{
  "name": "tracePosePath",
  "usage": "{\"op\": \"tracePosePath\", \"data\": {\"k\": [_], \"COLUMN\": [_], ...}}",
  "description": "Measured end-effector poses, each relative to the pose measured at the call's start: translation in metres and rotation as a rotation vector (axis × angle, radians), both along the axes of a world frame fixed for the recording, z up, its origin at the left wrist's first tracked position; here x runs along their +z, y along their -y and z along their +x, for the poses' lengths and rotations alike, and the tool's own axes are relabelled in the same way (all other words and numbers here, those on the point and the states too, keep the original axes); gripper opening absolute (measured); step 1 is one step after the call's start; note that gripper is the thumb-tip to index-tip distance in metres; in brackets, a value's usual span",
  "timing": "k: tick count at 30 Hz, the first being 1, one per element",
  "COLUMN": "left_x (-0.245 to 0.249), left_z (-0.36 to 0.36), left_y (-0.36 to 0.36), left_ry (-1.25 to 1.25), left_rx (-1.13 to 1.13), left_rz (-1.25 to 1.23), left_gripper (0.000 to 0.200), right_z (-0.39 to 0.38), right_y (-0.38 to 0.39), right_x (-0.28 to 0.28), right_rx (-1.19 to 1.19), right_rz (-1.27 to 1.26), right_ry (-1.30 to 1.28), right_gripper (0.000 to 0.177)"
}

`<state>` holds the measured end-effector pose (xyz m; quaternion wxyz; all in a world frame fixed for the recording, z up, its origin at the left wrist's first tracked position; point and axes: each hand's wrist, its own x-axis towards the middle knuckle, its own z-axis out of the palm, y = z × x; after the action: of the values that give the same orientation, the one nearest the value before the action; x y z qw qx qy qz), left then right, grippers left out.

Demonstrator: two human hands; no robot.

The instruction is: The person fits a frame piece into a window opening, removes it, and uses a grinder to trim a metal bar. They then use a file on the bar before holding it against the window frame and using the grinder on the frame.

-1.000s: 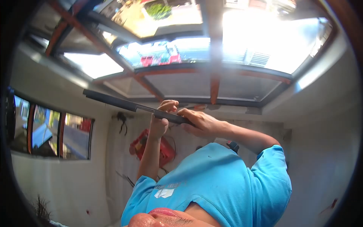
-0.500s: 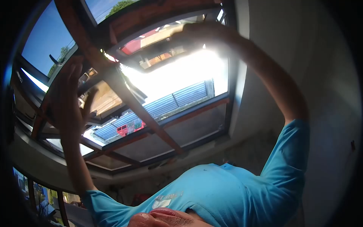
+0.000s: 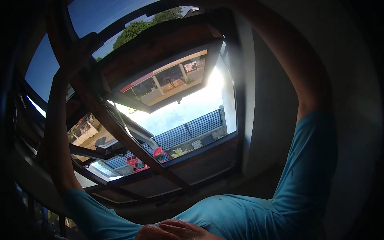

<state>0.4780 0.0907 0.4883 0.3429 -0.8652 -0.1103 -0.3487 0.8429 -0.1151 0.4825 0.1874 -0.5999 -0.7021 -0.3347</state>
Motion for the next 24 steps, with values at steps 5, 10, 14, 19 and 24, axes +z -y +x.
{"op": "tracePosePath", "data": {"k": [5, 10, 14, 19, 24], "left_x": [0.01, -0.015, -0.034, -0.028, -0.047], "left_z": [0.012, 0.025, 0.025, 0.023, 0.029], "left_y": [-0.003, -0.026, -0.035, -0.035, -0.025], "left_ry": [-0.133, -0.116, -0.016, -0.068, 0.016], "left_rx": [0.115, 0.107, 0.064, 0.232, 0.286], "left_rz": [-0.201, -0.216, -0.227, -0.403, -0.42], "left_gripper": [0.04, 0.048, 0.054, 0.052, 0.047], "right_z": [0.019, 0.02, 0.013, 0.006, 0.026], "right_y": [-0.022, -0.022, -0.025, -0.038, -0.068], "right_x": [0.003, -0.007, -0.014, -0.017, -0.045], "right_rx": [0.029, 0.024, 0.062, -0.028, -0.052], "right_rz": [-0.064, -0.109, -0.11, -0.23, -0.045], "right_ry": [0.009, -0.006, 0.014, -0.07, 0.084], "right_gripper": [0.043, 0.042, 0.043, 0.038, 0.034]}}
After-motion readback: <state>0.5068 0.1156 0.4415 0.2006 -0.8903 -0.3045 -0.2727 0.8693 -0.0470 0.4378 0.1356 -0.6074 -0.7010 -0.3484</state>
